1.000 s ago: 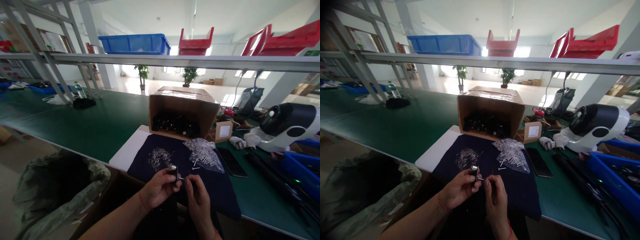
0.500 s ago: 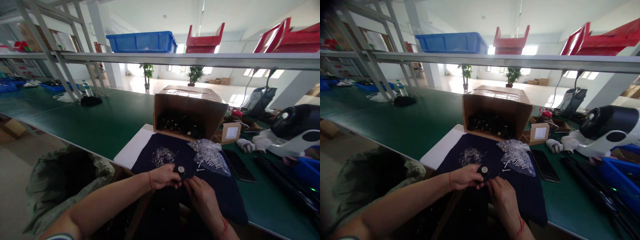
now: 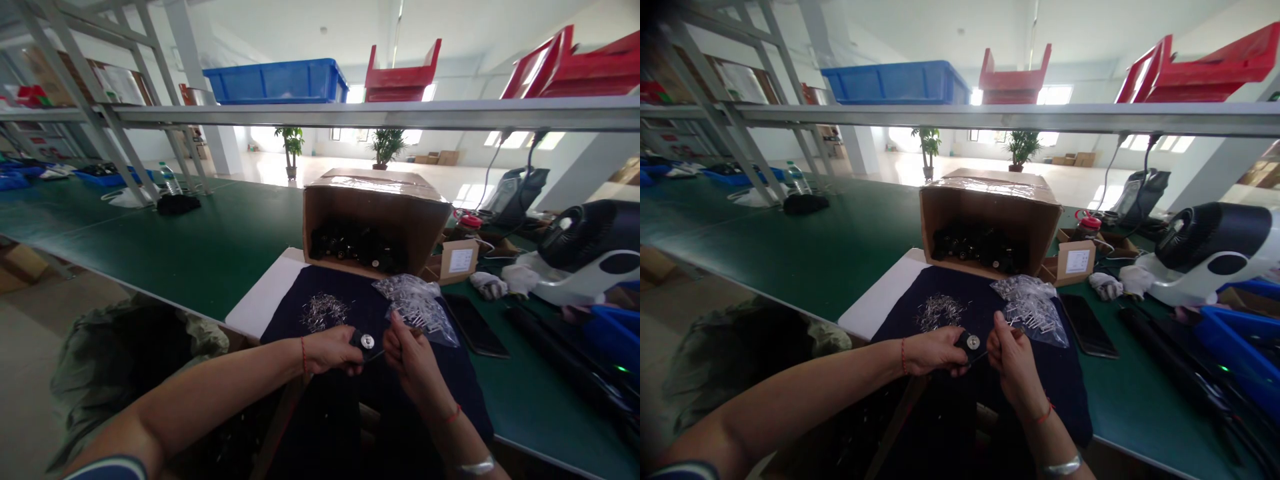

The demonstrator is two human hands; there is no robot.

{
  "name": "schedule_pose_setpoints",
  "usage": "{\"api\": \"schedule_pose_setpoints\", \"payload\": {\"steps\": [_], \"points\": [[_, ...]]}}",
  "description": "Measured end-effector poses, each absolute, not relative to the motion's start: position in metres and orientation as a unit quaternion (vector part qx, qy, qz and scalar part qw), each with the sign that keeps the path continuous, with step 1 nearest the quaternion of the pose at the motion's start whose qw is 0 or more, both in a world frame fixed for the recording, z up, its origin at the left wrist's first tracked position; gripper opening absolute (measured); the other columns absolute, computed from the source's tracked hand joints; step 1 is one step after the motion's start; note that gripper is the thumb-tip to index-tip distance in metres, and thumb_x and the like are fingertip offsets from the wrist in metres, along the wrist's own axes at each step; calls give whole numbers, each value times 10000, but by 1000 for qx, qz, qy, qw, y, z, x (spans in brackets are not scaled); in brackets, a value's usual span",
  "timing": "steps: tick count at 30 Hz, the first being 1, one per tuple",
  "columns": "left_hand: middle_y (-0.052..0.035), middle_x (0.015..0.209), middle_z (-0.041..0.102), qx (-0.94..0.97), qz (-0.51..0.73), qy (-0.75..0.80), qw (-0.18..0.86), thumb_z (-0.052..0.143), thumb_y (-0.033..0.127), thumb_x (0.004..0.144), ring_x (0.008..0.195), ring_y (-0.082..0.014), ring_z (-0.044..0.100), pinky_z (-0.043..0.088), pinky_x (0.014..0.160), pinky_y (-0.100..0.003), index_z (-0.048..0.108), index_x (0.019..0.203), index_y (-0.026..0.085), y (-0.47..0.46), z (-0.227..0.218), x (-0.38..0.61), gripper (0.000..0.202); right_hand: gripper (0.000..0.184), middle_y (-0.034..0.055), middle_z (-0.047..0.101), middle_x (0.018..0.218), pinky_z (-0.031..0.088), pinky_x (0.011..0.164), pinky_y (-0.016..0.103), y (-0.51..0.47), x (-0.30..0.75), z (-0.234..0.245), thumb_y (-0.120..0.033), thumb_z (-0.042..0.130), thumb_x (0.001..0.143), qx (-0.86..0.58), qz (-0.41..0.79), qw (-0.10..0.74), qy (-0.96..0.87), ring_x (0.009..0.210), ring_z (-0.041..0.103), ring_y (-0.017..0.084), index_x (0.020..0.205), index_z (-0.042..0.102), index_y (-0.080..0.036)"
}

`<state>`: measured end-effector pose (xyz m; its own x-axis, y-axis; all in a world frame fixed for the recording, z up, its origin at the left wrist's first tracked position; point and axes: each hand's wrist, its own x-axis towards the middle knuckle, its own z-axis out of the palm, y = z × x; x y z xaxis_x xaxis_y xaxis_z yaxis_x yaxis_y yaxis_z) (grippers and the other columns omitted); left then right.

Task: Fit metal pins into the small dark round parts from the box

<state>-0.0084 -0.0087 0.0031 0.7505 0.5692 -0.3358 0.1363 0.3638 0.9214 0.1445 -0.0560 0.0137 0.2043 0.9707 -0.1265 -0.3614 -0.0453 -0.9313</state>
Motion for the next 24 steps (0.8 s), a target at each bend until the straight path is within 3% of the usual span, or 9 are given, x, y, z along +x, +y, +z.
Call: {"api": "schedule_pose_setpoints", "payload": {"steps": [11, 24], "points": [[23, 539, 573, 562, 135, 330, 747, 587, 138, 549, 507, -101, 516, 376, 494, -213, 554, 648, 180, -8, 5, -7, 112, 682, -105, 226, 432, 102, 372, 201, -51, 155, 5, -598, 715, 830, -420, 572, 587, -390, 404, 139, 39, 457, 291, -216], [36, 571, 559, 549, 76, 346, 757, 573, 92, 558, 517, -103, 551, 398, 493, -206, 555, 709, 163, 0, 4, -1, 168, 684, -100, 213, 416, 88, 368, 230, -51, 159, -9, -599, 709, 832, -379, 583, 594, -404, 383, 135, 43, 437, 299, -221]]}}
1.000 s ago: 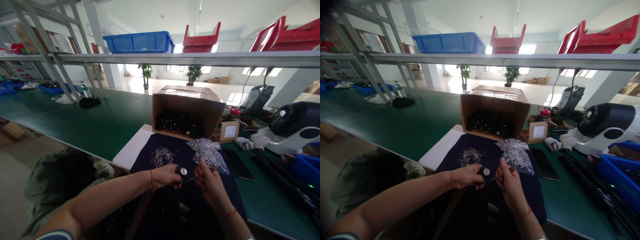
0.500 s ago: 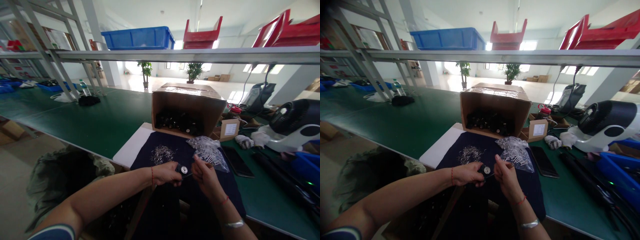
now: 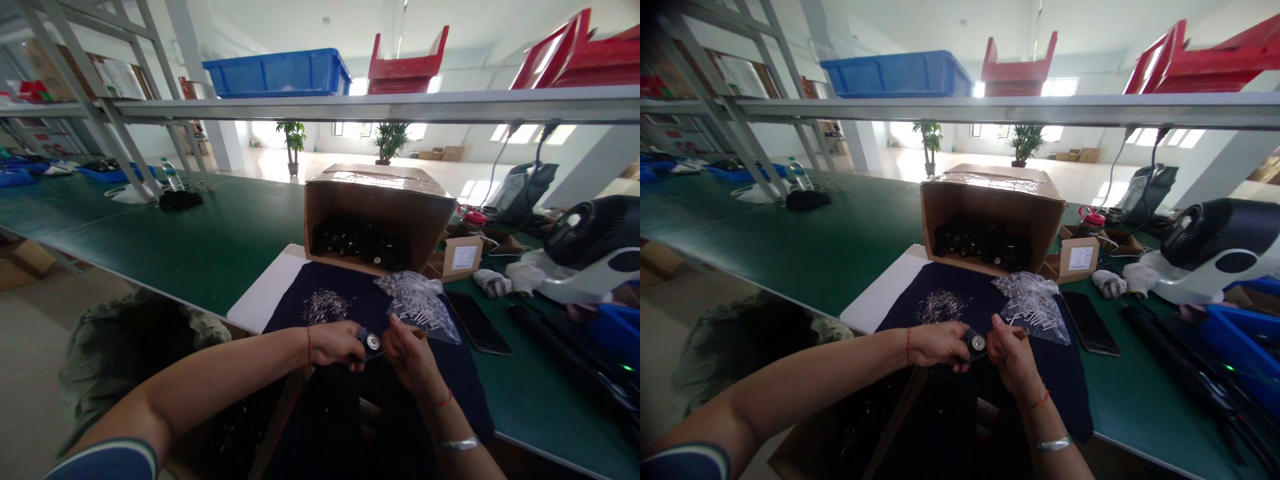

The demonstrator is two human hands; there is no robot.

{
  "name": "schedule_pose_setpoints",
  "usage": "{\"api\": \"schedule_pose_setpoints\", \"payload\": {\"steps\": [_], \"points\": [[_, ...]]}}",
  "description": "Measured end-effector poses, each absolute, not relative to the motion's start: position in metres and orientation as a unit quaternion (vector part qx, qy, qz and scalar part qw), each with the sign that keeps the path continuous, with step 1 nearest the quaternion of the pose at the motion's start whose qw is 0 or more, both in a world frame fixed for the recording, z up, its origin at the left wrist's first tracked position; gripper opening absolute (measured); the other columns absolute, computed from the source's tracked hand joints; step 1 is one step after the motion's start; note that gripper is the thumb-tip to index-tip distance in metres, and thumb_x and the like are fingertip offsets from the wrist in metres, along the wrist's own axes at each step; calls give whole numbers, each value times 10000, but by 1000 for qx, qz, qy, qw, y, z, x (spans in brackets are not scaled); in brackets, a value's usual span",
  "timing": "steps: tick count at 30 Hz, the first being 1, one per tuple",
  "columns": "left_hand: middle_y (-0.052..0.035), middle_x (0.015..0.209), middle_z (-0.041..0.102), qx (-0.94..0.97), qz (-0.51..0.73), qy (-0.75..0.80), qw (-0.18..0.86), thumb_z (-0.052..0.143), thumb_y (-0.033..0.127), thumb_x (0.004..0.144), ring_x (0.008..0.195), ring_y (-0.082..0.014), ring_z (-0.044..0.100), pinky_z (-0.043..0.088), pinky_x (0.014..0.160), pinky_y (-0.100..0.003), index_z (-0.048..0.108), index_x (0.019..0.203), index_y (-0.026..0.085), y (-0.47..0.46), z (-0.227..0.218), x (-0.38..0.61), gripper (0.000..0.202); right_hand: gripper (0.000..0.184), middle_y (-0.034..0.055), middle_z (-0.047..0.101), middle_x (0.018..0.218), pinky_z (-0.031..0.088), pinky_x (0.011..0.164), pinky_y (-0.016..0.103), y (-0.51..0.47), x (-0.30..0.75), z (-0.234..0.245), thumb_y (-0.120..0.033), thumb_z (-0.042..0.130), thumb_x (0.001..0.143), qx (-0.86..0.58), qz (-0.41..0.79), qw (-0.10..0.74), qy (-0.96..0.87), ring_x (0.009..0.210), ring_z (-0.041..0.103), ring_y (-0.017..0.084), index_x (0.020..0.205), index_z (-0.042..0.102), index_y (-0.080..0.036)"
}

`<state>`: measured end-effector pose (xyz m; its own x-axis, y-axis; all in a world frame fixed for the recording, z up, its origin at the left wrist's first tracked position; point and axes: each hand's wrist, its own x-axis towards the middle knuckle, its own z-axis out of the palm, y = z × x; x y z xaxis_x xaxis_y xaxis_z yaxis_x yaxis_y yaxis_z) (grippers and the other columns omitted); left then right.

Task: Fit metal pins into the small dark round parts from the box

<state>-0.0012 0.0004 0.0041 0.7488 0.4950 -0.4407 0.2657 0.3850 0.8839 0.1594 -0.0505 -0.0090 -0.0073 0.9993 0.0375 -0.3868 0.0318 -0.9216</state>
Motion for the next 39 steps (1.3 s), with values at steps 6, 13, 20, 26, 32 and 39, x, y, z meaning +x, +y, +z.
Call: {"api": "schedule_pose_setpoints", "payload": {"steps": [6, 13, 20, 26, 32, 39], "points": [[42, 565, 542, 582, 53, 380, 717, 543, 63, 577, 523, -114, 555, 412, 514, -223, 521, 714, 170, 1, 0, 1, 175, 674, -94, 242, 411, 100, 385, 228, -57, 151, -22, -564, 747, 819, -376, 564, 630, -379, 393, 164, 40, 426, 334, -206], [74, 614, 555, 679, 78, 409, 604, 531, 94, 758, 537, -100, 499, 344, 520, -217, 430, 880, 210, -18, -6, -7, 196, 698, -101, 216, 387, 106, 353, 212, -59, 158, -32, -634, 682, 836, -363, 554, 675, -325, 365, 146, 45, 460, 258, -227], [87, 580, 518, 698, 63, 418, 578, 506, 140, 822, 501, -88, 478, 342, 504, -201, 389, 863, 221, -15, -8, -9, 147, 690, -103, 248, 395, 140, 327, 179, -52, 160, -33, -603, 752, 778, -344, 578, 685, -279, 357, 167, 41, 480, 259, -223], [90, 457, 480, 700, 90, 421, 570, 555, 71, 732, 414, -106, 431, 268, 447, -225, 422, 805, 219, -9, -10, 4, 212, 684, -99, 279, 397, 189, 315, 165, -51, 161, -29, -564, 780, 767, -337, 586, 682, -279, 351, 196, 39, 492, 256, -220], [85, 512, 523, 643, 203, 404, 618, 592, 108, 770, 469, -95, 464, 319, 482, -208, 480, 860, 199, -26, -8, -32, 170, 703, -96, 307, 408, 288, 328, 160, -60, 171, -24, -495, 830, 731, -312, 618, 677, -252, 349, 253, 42, 517, 222, -215], [-43, 985, 646, 444, 338, 496, 665, 740, 405, 794, 663, -84, 579, 422, 572, -210, 548, 1018, 158, -66, -75, -188, 384, 566, -65, 298, 439, 347, 393, 232, -65, 177, -21, -392, 705, 871, -365, 604, 694, -142, 390, 293, 79, 527, 292, -214]]}}
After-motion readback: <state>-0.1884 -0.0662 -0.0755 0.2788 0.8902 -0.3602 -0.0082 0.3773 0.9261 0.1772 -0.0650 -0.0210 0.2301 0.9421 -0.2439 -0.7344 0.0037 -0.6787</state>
